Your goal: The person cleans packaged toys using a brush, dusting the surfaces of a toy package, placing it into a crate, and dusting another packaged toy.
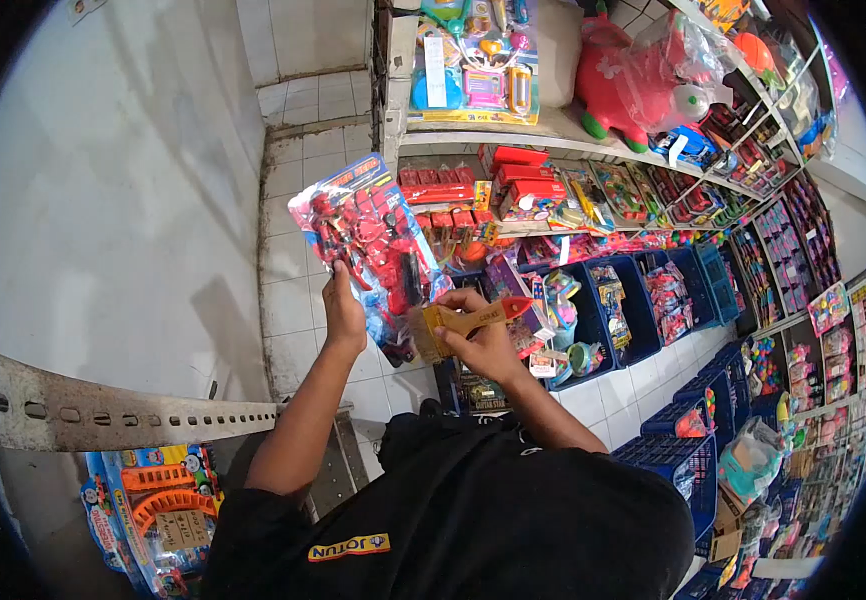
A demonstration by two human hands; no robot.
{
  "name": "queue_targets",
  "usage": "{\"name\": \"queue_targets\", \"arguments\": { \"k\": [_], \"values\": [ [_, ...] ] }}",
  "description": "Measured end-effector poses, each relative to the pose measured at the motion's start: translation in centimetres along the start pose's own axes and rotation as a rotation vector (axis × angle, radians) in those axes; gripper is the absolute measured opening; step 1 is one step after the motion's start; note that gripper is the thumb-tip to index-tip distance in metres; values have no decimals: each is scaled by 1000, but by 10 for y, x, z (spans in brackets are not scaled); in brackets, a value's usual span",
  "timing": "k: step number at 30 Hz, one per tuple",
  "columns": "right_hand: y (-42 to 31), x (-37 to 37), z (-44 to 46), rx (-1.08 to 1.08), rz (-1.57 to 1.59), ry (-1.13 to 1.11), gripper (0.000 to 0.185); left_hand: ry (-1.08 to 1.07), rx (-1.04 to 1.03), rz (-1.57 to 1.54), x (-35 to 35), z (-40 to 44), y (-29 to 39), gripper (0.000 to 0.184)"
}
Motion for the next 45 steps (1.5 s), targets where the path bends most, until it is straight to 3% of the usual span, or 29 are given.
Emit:
{"name": "queue_targets", "arguments": {
  "k": [5,6,9,10,14,20,25,28,34,38,41,45],
  "values": [
    [-7,-22,9,21,-31,21,39,-117,-146,447,-5,-14,20,47],
    [-24,-14,14,114,-195,51,39,-150,-167,441,-14,-12,14,46],
    [-14,-22,19,39,-248,67,39,-103,-171,350,-16,-14,13,46],
    [-10,-25,20,102,-264,89,38,-101,-95,401,-9,-13,9,46],
    [-1,-30,18,-29,-344,-4,37,-89,-171,318,-17,-13,13,48],
    [1,-31,21,-106,-284,-39,36,-87,-78,395,-9,-10,5,48],
    [15,-36,15,-112,-150,-102,36,-3,-59,314,-7,-11,5,50],
    [9,-38,16,-148,-292,-216,34,61,-43,271,-3,-10,4,51],
    [-11,-52,9,65,-264,2,39,118,-67,234,0,-8,4,53],
    [-23,-69,5,364,-614,-126,40,163,21,46,7,-2,-5,53],
    [-41,-60,4,290,-573,-172,31,210,58,-192,15,2,-13,55],
    [-47,-43,-2,307,-636,-394,33,300,305,-367,20,0,-31,53]
  ]
}}
Point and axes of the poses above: each hand's wrist, its own z-axis towards the middle knuckle, its own x-axis out of the back of the hand, y = z × x, the point moved 7 cm from there along z, towards the middle knuckle, and after that the axes turned 3 degrees about x, right-handed, at the moved point
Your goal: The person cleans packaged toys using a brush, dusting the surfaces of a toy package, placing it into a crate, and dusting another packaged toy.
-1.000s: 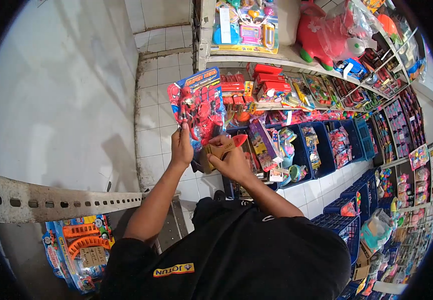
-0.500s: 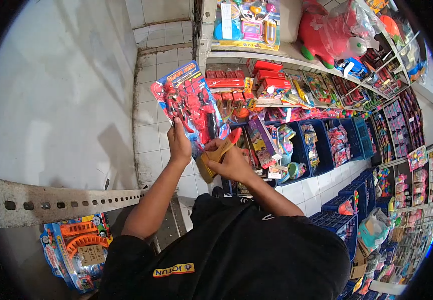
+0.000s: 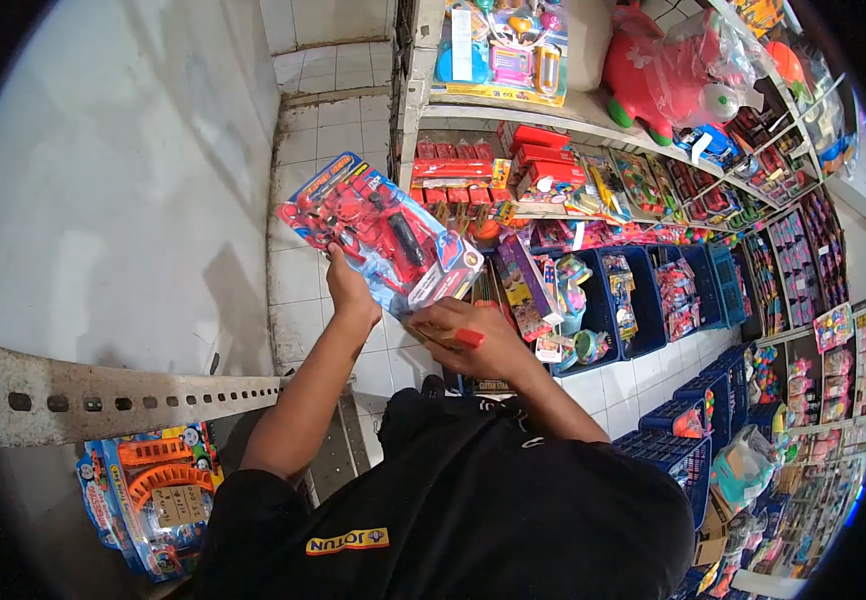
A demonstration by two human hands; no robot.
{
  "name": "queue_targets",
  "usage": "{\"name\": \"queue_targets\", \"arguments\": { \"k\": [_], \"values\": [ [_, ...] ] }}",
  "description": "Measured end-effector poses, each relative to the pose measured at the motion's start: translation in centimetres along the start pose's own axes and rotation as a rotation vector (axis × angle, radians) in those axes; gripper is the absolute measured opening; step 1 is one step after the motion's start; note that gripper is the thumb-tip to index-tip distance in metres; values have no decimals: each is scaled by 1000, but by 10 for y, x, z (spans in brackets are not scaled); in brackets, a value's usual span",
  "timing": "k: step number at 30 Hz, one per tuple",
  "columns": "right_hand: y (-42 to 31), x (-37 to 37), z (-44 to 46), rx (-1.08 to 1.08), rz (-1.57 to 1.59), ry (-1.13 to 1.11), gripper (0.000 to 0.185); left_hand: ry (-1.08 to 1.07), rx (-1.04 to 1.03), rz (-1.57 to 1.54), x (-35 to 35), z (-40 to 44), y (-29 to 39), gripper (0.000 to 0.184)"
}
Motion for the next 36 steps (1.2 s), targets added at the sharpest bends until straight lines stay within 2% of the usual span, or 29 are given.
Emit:
{"name": "queue_targets", "arguments": {
  "k": [3,6,9,13,17,20,25,33,36],
  "values": [
    [5,18,-12,-67,56,-34,37,-63,89,-100,-10,-9,-5,53],
    [3,39,-22,-26,147,-30,39,-110,107,-125,-13,-9,-7,55],
    [16,54,-37,-130,122,-52,39,-225,121,-154,-20,-11,-5,55],
    [40,72,-56,-325,292,96,37,-324,165,-176,-34,-28,0,52],
    [52,89,-69,-408,458,283,34,-450,123,-171,-36,-25,1,56],
    [63,98,-79,-422,370,400,31,-446,118,-136,-40,-32,4,57],
    [75,101,-85,-411,456,540,31,-478,96,-119,-45,-35,7,57],
    [70,95,-75,-344,390,517,29,-497,54,6,-44,-40,5,52],
    [71,89,-70,-361,439,545,31,-602,48,96,-47,-43,1,51]
  ]
}}
Point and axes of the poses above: each hand's wrist, its own z-axis towards the middle knuckle, its own x-axis out of the back of the hand, y = z × x, the point moved 7 cm from there along z, towards the middle knuckle, and after that the axes turned 3 degrees about x, right-handed, at the moved point
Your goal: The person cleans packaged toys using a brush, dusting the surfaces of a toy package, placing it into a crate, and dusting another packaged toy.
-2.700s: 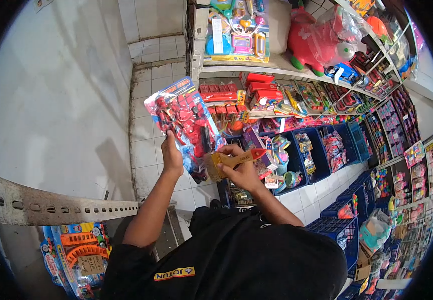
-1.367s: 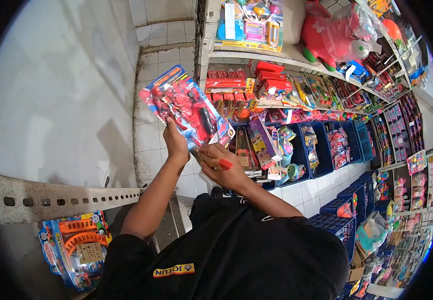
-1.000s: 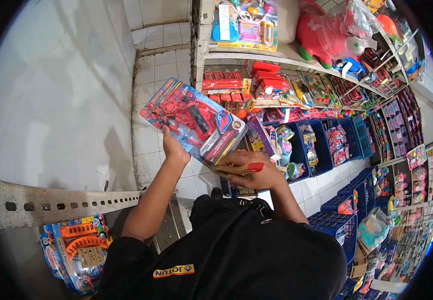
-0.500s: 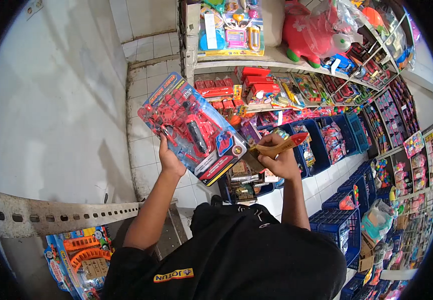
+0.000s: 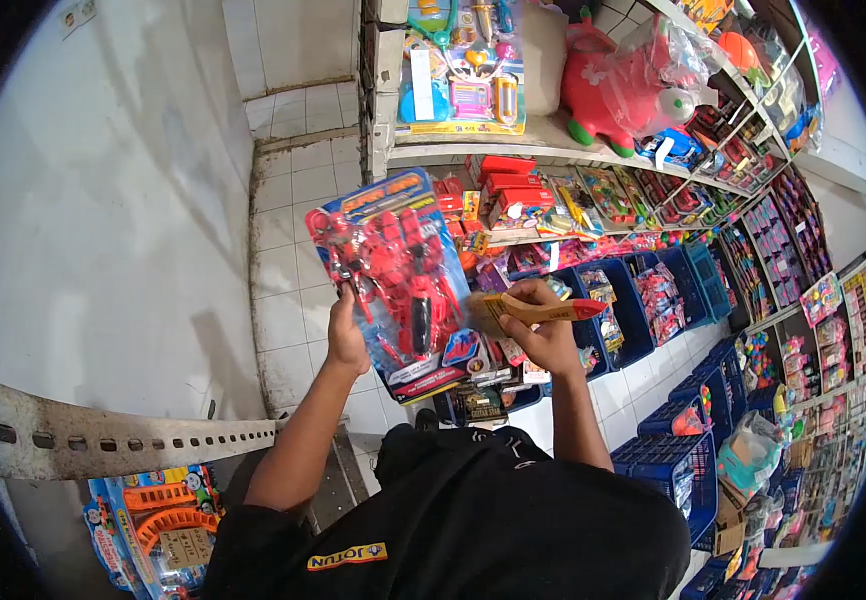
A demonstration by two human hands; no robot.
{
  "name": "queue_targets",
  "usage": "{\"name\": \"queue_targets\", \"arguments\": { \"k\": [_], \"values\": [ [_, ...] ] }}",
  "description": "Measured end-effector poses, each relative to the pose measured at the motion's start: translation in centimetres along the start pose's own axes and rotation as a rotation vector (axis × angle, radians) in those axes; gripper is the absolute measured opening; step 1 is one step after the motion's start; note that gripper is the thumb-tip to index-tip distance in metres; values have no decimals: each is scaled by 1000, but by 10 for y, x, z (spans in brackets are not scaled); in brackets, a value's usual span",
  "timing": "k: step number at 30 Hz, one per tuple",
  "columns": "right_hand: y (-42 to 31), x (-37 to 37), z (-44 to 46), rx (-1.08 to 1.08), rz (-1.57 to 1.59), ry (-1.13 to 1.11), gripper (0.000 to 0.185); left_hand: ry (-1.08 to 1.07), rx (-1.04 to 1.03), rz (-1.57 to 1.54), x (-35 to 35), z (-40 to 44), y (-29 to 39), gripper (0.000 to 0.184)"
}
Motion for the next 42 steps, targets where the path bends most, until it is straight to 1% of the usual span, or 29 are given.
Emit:
{"name": "queue_targets", "arguments": {
  "k": [1,4,7,10,11,15,19,22,25,27,29,30,31,32,34,37,38,40,41,42],
  "values": [
    [2,-2,1,-29,18,0,33,5,-4,54,-2,-2,2,49],
    [1,-2,7,69,-12,146,36,-57,14,195,1,0,-4,49],
    [-6,-9,9,5,217,346,39,-32,19,177,-2,-2,-5,50],
    [13,-23,10,3,202,317,41,9,1,183,1,-1,-1,49],
    [18,-28,9,-40,209,290,39,28,-9,190,4,-1,0,48],
    [18,-47,9,-14,196,216,36,96,-77,174,14,2,6,49],
    [21,-57,7,-54,167,54,34,99,-98,164,21,7,6,50],
    [28,-59,8,-64,130,-39,37,95,-89,143,18,7,6,51],
    [20,-52,12,-72,210,39,38,72,-50,131,23,9,0,51],
    [12,-47,15,-5,215,126,39,73,-17,137,28,11,-5,50],
    [11,-42,15,21,227,184,39,75,-60,254,28,11,-5,49],
    [15,-42,15,-1,218,182,39,77,-81,311,26,10,-4,49],
    [21,-42,15,-23,210,180,38,94,-91,306,25,10,-4,48],
    [28,-41,14,-47,201,179,38,90,-123,390,24,8,-1,45],
    [40,-44,10,-90,198,145,35,80,-189,558,13,1,14,44],
    [39,-49,7,-117,226,96,32,98,-199,602,18,1,12,45],
    [38,-50,6,-121,240,81,31,123,-203,579,20,1,11,42],
    [40,-53,5,-137,184,-19,31,170,-209,530,12,-1,15,41],
    [41,-54,4,-145,154,-71,31,123,-171,497,29,5,5,44],
    [46,-55,1,-183,167,-101,31,135,-181,486,33,7,4,44]
  ]
}}
Point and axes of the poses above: each hand's wrist, its own z-axis towards the middle knuckle, its own x-axis out of the back of the hand, y = z × x, the point moved 7 cm from there along z, towards the middle knuckle, and after that the axes turned 3 degrees about x, right-handed, at the moved point
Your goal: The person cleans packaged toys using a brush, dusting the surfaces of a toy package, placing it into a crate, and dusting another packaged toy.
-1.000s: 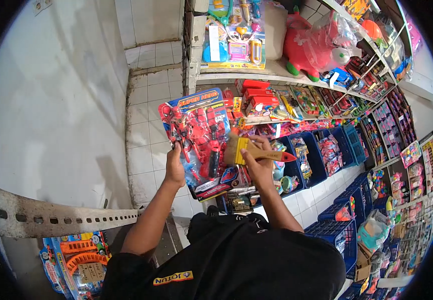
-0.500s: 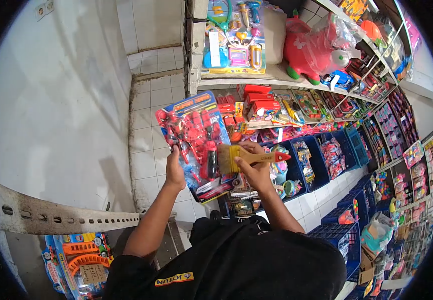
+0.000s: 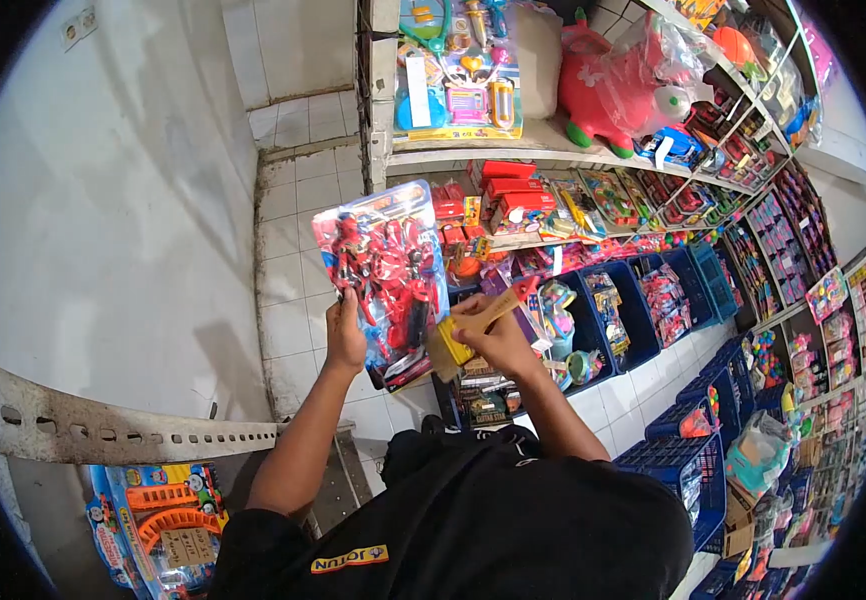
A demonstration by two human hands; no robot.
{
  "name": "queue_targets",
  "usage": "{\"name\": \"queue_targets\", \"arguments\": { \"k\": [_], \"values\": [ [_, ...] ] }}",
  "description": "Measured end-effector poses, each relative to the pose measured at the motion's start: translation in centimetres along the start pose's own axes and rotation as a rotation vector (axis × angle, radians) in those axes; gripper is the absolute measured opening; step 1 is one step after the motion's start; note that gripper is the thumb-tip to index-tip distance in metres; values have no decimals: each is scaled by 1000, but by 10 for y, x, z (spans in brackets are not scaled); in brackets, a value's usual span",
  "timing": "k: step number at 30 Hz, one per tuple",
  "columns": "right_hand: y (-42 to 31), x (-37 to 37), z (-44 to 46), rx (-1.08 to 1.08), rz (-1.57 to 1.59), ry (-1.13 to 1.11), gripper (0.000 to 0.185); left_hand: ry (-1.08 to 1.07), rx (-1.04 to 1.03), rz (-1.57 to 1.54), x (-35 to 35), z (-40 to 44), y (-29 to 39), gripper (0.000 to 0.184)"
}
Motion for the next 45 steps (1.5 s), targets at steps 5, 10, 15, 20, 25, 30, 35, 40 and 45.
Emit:
{"name": "queue_targets", "arguments": {
  "k": [5,10,15,20,25,30,35,40,45],
  "values": [
    [27,13,5,-26,111,160,30,10,-25,29,3,0,6,44],
    [31,32,7,-96,208,378,29,-11,-82,119,-10,-9,20,41],
    [27,-2,-8,-59,95,273,28,-32,-157,233,-9,-9,26,41],
    [19,-35,-20,-5,44,77,27,119,-115,103,2,-3,17,44],
    [14,-46,-29,-19,71,38,27,288,-10,-28,9,0,17,51],
    [1,-57,-33,60,76,134,27,271,17,-33,8,-1,14,59],
    [-7,-59,-11,128,73,286,29,221,-131,61,-10,-9,17,48],
    [-7,-81,-7,93,-221,228,31,185,-200,224,-7,-12,26,45],
    [-8,-90,-20,111,-147,222,30,245,-297,290,-7,-13,39,47]
  ]
}}
Point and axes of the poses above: each hand's wrist, its own z-axis towards the middle knuckle, its own x-axis out of the back of the hand, y = z × x, the point moved 7 cm from there along z, towards the middle knuckle, and after that the axes turned 3 degrees about x, right-handed, at the moved point
